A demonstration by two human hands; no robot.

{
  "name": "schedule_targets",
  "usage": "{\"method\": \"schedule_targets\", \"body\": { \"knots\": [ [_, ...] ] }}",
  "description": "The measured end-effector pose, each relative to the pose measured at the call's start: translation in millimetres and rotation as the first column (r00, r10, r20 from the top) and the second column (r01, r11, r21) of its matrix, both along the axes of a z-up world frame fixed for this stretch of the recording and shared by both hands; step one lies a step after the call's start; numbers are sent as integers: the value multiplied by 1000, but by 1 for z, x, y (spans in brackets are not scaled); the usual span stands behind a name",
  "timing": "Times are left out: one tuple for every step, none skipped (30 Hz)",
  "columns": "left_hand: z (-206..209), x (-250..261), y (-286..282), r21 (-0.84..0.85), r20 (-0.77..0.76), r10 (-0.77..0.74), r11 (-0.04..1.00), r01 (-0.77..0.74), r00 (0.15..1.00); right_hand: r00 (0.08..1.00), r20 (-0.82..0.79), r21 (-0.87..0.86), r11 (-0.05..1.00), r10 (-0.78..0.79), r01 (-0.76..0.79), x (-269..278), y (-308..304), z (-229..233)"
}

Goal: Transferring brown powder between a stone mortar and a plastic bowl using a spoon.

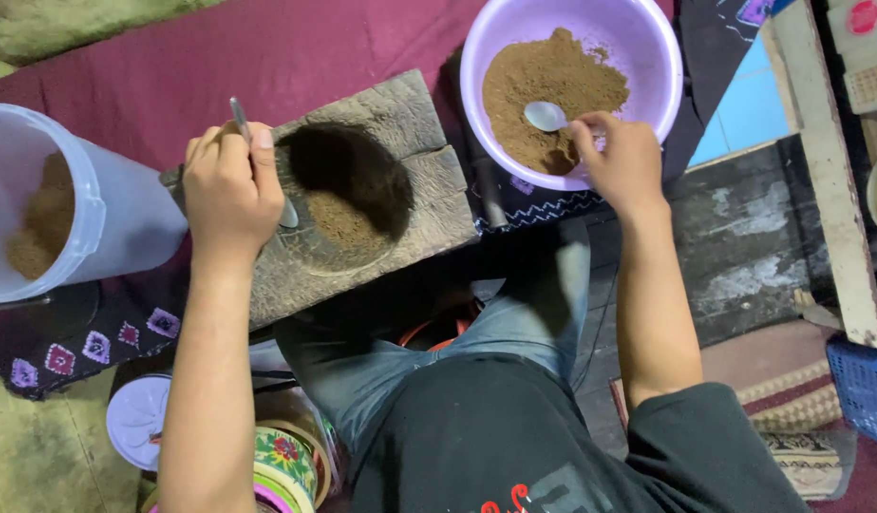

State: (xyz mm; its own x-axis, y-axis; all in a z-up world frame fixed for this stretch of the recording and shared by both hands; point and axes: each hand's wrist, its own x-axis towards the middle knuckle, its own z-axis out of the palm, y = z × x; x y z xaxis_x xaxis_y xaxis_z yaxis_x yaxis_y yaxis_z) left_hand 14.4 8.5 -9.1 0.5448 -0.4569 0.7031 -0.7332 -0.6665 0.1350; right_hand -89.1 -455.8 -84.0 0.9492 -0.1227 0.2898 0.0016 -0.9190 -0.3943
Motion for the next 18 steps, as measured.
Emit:
{"method": "schedule_targets", "body": {
  "knots": [
    [-1,-2,-1,1,-6,-3,1000,3,1000,1000,-6,1,1000,-3,3,0,-2,-1],
    [-1,-1,-1,-2,-23,0,1000,0,1000,1000,6,-114,994,3,-3,4,-4,-1],
    [0,-1,-1,-4,-39,2,1000,-2,999,1000,18,-226,974,11,-7,7,-6,0],
    [1,-1,-2,-4,-30,1,1000,-1,1000,1000,27,-227,974,10,-4,8,-6,7],
    [1,-1,-2,3,-27,11,1000,-11,1000,999,-15,-179,983,40,-42,9,-5,15],
    [1,-3,-1,12,-31,20,1000,-20,999,996,-62,-126,989,71,-79,6,-4,21],
    [2,-5,-2,13,-30,17,1000,-17,999,996,-60,-124,989,69,-76,4,0,27],
    [3,-5,-3,16,-32,19,1000,-19,999,992,-81,-104,989,94,-102,3,4,32],
    [4,-6,-4,18,-35,22,1000,-21,999,988,-102,-84,988,119,-128,1,7,38],
    [4,-6,-4,19,-34,17,1000,-17,999,988,-101,-83,989,115,-124,0,6,37],
    [4,-7,-4,13,-45,15,1000,-15,999,993,-52,-34,994,104,-105,-2,5,35],
    [3,-9,-3,7,-58,16,1000,-15,998,996,-6,16,996,93,-92,-4,4,34],
    [4,-9,-3,8,-59,15,1000,-14,998,996,-7,17,996,91,-91,-2,-2,24],
    [5,-10,-3,7,-53,9,1000,-9,999,995,65,-12,997,77,-77,0,-7,15],
    [6,-10,-3,6,-48,3,1000,-3,999,988,138,-39,997,65,-60,1,-13,6],
    [6,-10,-3,5,-45,0,1000,0,999,988,140,-40,998,63,-58,2,-12,5],
    [6,-10,-2,8,-43,3,1000,-3,999,994,82,-47,996,73,-69,3,-11,5],
    [6,-9,-2,10,-40,5,1000,-4,999,996,23,-55,995,82,-80,4,-11,5]
  ]
}}
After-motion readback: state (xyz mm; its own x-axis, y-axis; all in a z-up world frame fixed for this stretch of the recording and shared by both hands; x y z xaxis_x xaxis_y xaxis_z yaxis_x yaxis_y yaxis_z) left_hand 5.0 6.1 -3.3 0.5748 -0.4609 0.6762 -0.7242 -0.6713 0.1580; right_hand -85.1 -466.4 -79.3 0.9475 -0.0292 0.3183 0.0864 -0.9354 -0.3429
